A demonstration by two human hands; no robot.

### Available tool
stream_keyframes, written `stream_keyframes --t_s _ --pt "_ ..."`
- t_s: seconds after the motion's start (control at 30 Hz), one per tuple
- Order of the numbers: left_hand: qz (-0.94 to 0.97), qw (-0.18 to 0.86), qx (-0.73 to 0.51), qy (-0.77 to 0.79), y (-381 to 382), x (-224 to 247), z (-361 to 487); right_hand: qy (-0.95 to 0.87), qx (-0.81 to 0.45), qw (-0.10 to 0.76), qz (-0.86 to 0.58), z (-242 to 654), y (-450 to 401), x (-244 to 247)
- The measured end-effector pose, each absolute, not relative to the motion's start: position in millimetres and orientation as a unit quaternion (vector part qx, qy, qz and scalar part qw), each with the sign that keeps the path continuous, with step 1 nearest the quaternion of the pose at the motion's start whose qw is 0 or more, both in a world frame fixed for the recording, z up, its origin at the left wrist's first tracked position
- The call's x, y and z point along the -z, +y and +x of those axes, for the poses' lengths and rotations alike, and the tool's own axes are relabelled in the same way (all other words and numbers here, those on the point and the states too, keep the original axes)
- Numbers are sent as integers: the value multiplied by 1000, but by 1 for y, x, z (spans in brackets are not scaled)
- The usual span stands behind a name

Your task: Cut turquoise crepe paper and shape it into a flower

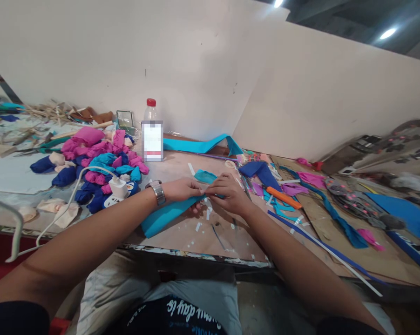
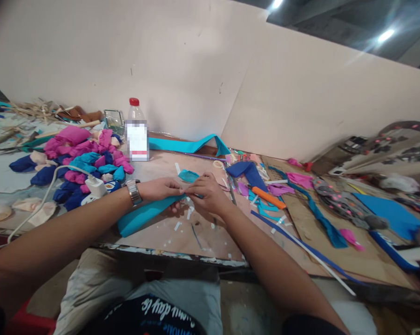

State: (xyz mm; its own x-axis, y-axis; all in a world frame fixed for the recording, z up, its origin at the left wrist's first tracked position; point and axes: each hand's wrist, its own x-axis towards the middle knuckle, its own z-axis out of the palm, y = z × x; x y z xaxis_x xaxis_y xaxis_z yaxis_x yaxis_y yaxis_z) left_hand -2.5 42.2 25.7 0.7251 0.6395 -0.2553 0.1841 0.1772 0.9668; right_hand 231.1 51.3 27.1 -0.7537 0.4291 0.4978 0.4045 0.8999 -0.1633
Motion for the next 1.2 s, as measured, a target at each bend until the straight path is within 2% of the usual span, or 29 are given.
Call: stream_keyframes --t_s 0.6,1.0,1.2 --pt "773 505 -196 330 51 -23 -6 -926 -39 290 -238 228 48 -29" --pt "731 550 -190 356 47 -24 -4 -930 -33 263 -254 228 48 -28" --pt "800 424 -189 381 44 -31 -2 -932 -29 248 -264 227 48 -29"
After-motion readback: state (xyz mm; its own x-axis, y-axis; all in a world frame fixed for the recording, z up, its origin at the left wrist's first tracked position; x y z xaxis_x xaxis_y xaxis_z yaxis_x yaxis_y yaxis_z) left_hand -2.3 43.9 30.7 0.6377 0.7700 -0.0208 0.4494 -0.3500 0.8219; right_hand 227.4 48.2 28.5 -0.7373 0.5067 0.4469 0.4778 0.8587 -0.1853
